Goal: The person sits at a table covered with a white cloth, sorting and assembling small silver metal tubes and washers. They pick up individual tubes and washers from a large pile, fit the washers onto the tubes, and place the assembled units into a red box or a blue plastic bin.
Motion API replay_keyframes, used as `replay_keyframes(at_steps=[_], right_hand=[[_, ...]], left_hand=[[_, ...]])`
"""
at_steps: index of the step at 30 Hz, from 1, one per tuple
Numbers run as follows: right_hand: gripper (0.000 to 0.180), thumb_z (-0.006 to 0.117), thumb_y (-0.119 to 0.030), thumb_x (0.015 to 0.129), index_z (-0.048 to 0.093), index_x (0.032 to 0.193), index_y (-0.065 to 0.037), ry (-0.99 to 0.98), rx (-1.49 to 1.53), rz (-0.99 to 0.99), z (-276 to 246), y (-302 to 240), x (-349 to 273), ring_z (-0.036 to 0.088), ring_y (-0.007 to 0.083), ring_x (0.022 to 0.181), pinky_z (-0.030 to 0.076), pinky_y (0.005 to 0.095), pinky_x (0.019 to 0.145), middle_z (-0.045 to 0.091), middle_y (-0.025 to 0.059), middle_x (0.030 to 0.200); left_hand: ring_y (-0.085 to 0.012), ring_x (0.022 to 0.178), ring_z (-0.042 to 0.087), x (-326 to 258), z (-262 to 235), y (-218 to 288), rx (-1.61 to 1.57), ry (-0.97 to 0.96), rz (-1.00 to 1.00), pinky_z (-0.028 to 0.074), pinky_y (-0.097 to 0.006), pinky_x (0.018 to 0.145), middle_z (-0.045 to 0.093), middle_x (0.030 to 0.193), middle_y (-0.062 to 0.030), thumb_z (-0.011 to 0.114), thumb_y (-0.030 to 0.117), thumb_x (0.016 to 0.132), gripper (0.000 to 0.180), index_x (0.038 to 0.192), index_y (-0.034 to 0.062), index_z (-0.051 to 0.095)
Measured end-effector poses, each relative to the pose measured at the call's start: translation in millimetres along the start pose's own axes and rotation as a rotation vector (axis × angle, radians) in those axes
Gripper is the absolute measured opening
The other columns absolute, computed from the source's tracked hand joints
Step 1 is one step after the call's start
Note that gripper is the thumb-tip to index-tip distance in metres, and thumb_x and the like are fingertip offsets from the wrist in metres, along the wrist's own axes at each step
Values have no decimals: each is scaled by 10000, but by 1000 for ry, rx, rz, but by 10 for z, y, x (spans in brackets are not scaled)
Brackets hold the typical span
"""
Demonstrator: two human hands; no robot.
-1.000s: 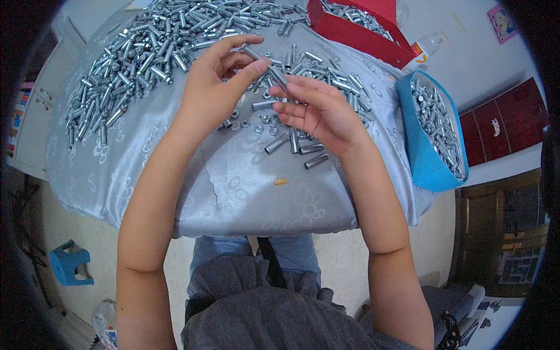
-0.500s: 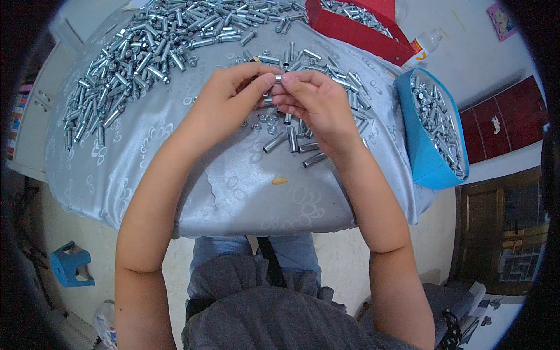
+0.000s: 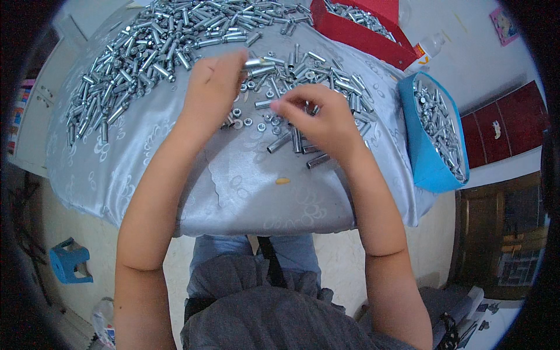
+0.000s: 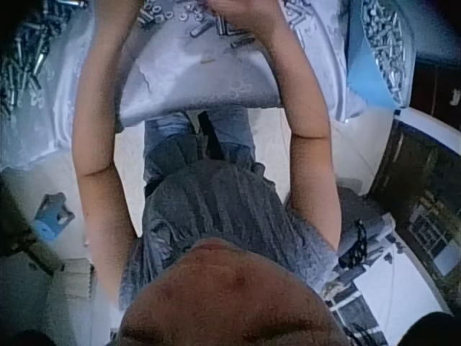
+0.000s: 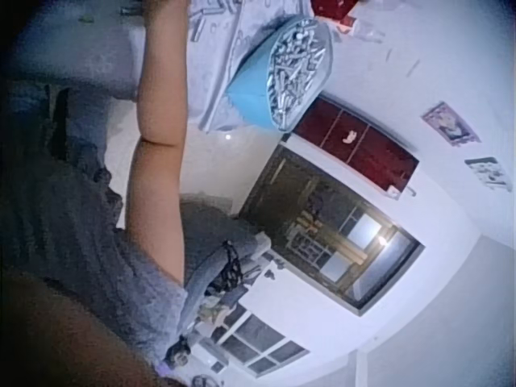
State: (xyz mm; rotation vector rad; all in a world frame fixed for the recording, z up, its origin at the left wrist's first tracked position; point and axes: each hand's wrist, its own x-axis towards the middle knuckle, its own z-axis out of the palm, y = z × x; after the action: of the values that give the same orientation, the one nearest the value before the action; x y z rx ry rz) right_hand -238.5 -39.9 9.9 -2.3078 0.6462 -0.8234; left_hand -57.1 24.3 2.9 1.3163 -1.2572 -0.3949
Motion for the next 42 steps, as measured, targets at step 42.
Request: replay_keyframes(at_steps=[42], right_hand=[[136, 649, -138, 799, 657, 877, -27, 318, 263, -167, 30, -50, 35, 561, 145, 709, 439, 246, 633, 603, 69, 798]], left_hand=[[-71, 473, 238, -52, 142, 270, -556, -336, -558, 216, -251, 447, 245, 563, 63, 464, 370, 903, 384, 628, 148, 316]])
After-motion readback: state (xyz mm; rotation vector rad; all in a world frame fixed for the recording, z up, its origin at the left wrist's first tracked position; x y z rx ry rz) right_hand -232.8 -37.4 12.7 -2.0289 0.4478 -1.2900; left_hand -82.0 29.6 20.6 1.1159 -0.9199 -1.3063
